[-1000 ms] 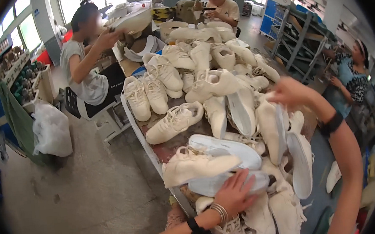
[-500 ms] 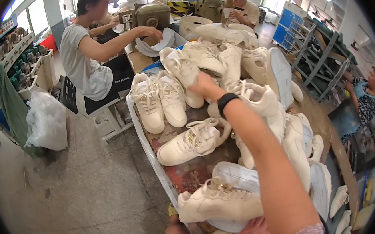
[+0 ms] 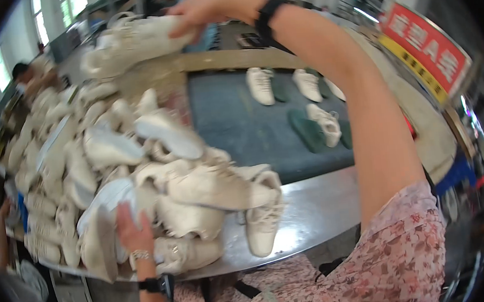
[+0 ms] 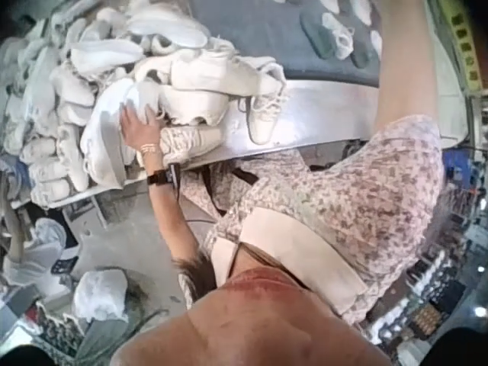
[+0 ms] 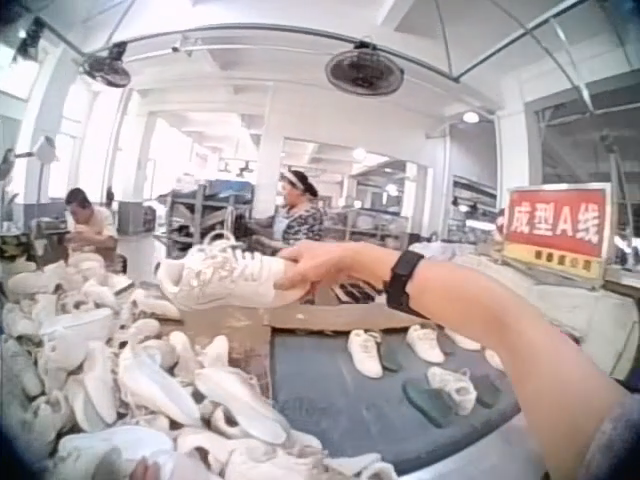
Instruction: The recorder is sorting newly manufactured white sneakers onto a conveyor belt in a factory setting.
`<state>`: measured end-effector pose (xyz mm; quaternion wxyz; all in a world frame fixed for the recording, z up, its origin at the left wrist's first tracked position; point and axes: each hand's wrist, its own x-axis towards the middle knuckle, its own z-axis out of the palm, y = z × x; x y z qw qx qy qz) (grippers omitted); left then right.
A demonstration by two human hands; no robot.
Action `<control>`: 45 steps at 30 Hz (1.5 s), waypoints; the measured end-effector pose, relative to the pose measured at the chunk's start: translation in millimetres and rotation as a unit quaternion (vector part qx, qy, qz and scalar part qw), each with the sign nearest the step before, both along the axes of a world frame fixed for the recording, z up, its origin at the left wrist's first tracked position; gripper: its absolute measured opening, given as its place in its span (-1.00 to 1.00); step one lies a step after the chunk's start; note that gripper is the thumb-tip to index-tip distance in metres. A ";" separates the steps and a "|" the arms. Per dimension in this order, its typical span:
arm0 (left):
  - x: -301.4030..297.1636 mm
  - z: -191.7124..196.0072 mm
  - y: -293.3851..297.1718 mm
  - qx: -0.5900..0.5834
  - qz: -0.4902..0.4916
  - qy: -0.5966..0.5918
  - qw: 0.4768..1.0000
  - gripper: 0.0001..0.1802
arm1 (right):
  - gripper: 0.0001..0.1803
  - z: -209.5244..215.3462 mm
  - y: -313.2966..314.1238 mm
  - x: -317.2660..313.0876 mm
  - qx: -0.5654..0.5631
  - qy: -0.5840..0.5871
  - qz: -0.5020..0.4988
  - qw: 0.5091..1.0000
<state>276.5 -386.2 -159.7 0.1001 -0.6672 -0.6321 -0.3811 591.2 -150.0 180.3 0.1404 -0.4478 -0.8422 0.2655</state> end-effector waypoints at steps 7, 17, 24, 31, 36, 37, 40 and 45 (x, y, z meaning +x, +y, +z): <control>39.0 8.9 1.5 -0.030 -0.023 0.017 0.999 -0.50 | -0.43 -83.7 -167.6 360.3 -0.128 -0.045 -0.252 0.958; 38.5 7.3 4.8 -0.052 -0.004 0.013 0.999 -0.51 | -0.16 -378.6 -138.8 331.2 0.056 -0.168 -0.343 0.922; 32.5 11.4 -4.5 -0.062 0.006 -0.004 0.998 -0.48 | -0.38 -395.9 -112.8 316.3 0.150 -0.337 -0.398 0.840; 34.2 7.9 7.7 -0.058 0.019 0.048 0.997 -0.49 | -0.46 -413.8 -106.6 257.7 0.186 -0.469 -0.308 0.807; 28.0 10.6 3.2 -0.016 0.011 0.045 0.999 -0.51 | -0.60 -394.0 -89.5 200.3 0.038 -0.412 -0.193 0.890; 30.4 10.1 4.8 -0.022 0.002 0.040 0.999 -0.51 | -0.61 -372.1 -88.8 187.6 0.019 -0.395 -0.179 0.901; 36.0 11.7 12.0 -0.011 -0.004 0.035 0.999 -0.52 | -0.54 -357.2 -94.1 177.7 0.025 -0.074 -0.084 0.993; 30.5 6.2 7.6 -0.010 -0.009 0.034 0.999 -0.52 | -0.29 -296.5 -153.4 157.3 -0.228 0.119 -0.105 0.960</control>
